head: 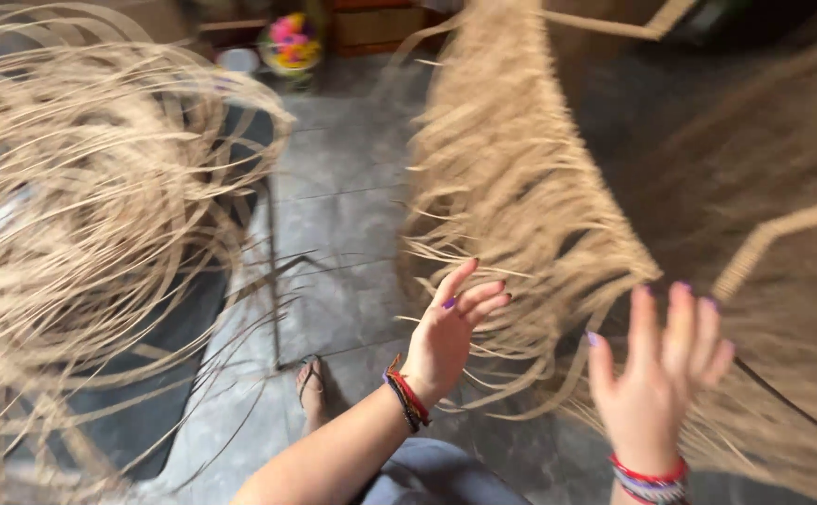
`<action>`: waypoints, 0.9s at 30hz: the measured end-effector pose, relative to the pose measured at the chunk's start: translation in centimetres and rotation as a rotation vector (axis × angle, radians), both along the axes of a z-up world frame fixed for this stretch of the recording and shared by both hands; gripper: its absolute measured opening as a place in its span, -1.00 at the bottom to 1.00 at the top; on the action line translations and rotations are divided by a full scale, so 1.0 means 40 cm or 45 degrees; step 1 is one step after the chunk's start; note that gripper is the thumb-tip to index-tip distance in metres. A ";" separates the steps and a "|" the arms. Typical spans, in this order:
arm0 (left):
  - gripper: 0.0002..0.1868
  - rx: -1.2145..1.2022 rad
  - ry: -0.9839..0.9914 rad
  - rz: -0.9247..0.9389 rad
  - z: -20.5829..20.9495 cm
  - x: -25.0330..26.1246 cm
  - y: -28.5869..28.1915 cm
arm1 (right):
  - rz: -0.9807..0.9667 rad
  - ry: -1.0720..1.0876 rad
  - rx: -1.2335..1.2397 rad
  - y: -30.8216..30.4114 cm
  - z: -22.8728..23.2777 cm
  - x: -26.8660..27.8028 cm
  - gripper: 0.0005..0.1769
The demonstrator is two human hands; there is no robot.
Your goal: Weaving straw strands around a metal frame to create a decorative structure
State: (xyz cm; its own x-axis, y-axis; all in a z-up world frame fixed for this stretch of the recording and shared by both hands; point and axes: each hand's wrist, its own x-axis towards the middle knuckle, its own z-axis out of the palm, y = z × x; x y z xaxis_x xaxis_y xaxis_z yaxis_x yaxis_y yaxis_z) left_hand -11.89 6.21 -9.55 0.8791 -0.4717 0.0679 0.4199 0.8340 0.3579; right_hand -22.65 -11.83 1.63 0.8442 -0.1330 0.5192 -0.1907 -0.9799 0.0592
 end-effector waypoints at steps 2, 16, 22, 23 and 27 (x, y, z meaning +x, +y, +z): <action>-0.28 0.050 -0.061 0.060 0.034 0.019 0.067 | -0.041 -0.041 -0.070 -0.002 -0.008 0.003 -0.23; -0.37 0.219 -0.151 0.587 0.084 0.140 0.533 | 0.962 0.285 0.459 0.512 -0.130 0.282 -0.21; -0.48 0.301 -0.059 0.787 0.070 0.191 0.720 | 1.197 0.476 0.409 0.755 -0.184 0.466 -0.18; -0.47 0.304 -0.022 0.794 0.062 0.201 0.746 | 1.216 0.508 0.426 0.784 -0.199 0.497 -0.18; -0.43 0.282 0.027 0.884 0.016 0.234 0.825 | 1.233 0.538 0.478 0.866 -0.282 0.629 -0.16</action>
State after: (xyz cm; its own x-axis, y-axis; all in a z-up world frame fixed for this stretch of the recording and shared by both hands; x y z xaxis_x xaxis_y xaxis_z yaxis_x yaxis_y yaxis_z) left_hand -2.54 39.20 -8.91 0.9808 0.1946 0.0153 -0.1711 0.8195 0.5469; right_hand 2.49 22.82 -9.67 0.7755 0.5873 0.2318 0.6271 -0.6734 -0.3915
